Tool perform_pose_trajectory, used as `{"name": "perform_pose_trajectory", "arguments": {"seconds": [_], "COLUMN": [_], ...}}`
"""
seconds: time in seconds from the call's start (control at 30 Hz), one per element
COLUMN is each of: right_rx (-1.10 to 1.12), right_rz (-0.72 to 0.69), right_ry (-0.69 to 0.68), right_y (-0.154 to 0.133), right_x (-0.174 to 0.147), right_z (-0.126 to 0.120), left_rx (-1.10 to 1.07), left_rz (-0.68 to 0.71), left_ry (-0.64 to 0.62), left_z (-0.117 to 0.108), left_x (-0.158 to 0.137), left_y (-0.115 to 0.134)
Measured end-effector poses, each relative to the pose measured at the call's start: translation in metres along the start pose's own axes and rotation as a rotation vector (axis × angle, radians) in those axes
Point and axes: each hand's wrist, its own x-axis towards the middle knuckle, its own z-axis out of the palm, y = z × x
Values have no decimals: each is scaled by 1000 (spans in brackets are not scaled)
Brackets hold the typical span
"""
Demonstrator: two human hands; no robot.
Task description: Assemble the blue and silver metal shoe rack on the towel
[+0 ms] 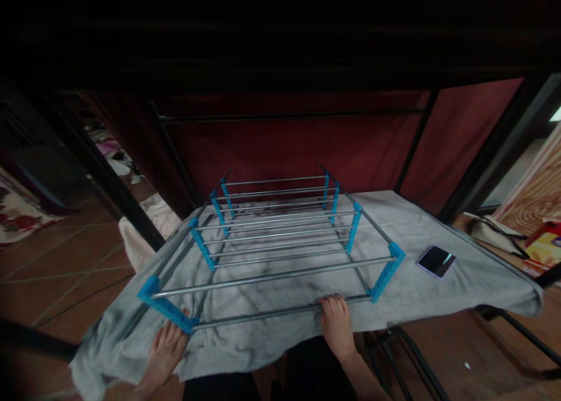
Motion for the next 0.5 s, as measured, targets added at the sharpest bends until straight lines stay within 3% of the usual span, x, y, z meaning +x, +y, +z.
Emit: {"name": "perform_pose_trajectory", "arguments": {"seconds": [0.17,0.37,0.5], "right_rx": [-47,-67,-61], "right_rz": [-42,-97,-118], "right_ry": [22,18,16], "right_y": [6,20,24], "right_x": [-4,-14,-17], "right_z": [7,19,19], "left_rx": [-44,-82,-141], "left_rz": [-12,-18,-60], "left_ry": [-53,39,7], "left_z": [-8,-13,-26], "left_x": [4,-1,-4], "left_y": [1,7,20]}}
